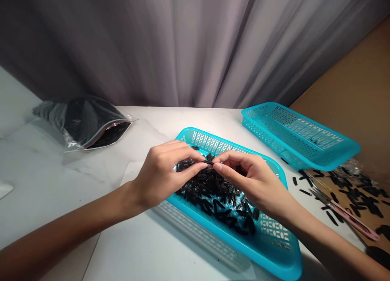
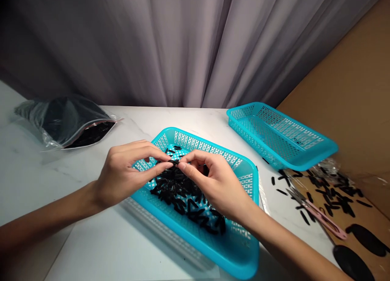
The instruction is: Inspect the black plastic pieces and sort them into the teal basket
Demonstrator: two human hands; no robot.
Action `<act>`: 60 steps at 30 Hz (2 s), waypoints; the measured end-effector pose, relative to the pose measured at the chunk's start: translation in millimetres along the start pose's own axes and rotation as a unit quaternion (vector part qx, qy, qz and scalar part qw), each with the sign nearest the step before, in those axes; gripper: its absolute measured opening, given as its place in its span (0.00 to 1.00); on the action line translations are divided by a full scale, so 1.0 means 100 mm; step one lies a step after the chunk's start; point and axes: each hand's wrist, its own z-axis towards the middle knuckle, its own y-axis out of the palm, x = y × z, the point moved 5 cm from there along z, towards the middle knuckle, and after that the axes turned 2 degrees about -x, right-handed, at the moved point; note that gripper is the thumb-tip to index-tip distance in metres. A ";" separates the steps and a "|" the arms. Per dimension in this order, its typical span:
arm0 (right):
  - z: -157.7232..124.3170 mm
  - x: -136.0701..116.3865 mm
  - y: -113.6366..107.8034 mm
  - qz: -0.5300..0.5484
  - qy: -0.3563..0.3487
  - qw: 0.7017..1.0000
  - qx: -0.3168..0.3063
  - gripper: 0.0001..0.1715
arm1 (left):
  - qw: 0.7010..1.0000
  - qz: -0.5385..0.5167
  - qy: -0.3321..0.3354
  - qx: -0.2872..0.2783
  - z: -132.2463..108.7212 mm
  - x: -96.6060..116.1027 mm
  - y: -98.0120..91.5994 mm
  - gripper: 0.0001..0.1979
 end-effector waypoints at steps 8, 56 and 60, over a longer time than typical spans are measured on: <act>0.00 0.07 0.04 0.124 0.063 0.990 -0.021 0.19 | 1.000 0.010 -0.018 -0.023 0.00 -0.03 0.03 0.09; -0.18 0.09 0.47 0.463 0.175 0.867 -0.061 0.13 | 0.997 -0.046 -0.023 -0.060 -0.03 0.16 0.07 0.06; -0.16 0.11 0.45 0.407 0.179 0.893 -0.066 0.13 | 0.998 -0.016 0.018 -0.064 -0.07 0.18 0.07 0.09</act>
